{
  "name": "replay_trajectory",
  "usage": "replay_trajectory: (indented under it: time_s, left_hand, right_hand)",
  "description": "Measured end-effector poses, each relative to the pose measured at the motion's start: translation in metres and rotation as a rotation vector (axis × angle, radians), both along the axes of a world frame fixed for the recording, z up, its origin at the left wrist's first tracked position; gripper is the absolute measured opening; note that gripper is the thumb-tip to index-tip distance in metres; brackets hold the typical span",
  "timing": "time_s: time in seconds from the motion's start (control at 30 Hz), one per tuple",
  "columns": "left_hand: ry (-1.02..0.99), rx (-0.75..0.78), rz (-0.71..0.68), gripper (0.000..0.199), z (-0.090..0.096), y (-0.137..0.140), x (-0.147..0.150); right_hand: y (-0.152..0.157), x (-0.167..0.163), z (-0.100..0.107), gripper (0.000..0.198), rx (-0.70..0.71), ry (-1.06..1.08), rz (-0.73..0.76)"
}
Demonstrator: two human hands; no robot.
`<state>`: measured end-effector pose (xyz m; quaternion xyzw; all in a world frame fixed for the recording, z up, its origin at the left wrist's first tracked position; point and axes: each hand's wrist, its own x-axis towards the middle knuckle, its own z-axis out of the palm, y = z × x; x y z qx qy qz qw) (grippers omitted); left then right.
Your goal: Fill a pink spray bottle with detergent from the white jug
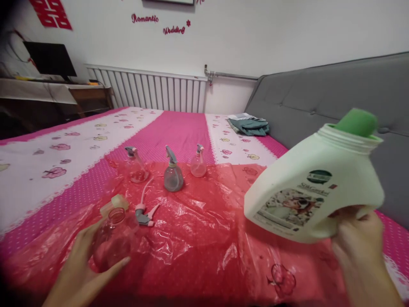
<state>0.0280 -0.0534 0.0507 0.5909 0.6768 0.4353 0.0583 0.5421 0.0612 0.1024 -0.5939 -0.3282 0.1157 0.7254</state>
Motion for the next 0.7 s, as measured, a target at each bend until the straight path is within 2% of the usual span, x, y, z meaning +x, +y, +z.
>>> replay_trajectory:
  time_s: [0.07,0.13,0.23,0.37,0.43,0.57,0.7]
  left_hand:
    - [0.026,0.003,-0.021,0.085,-0.001,0.000,-0.002]
    - [0.064,0.046,-0.026,0.084,-0.002,0.002,-0.001]
    - [0.107,0.111,-0.009,0.080,-0.005,0.002,0.002]
    - [0.101,0.086,0.019,0.079,-0.014,-0.003,0.000]
    - [0.096,0.061,0.021,0.080,-0.016,-0.006,-0.002]
    - [0.061,0.021,0.033,0.078,-0.015,-0.012,-0.002]
    - [0.046,0.013,-0.034,0.076,-0.011,-0.009,0.014]
  right_hand:
    - [0.006,-0.009,0.004,0.048,0.010,0.018,-0.021]
    - [0.016,-0.021,-0.002,0.058,0.006,0.050,-0.022]
    - [0.030,-0.043,-0.026,0.066,-0.014,0.081,-0.021]
    - [0.037,-0.068,-0.068,0.054,-0.093,0.052,0.022]
    - [0.038,-0.074,-0.081,0.053,-0.110,0.018,0.064]
    - [0.040,-0.069,-0.088,0.078,-0.144,-0.043,0.129]
    - [0.039,-0.052,-0.086,0.082,-0.214,-0.141,0.220]
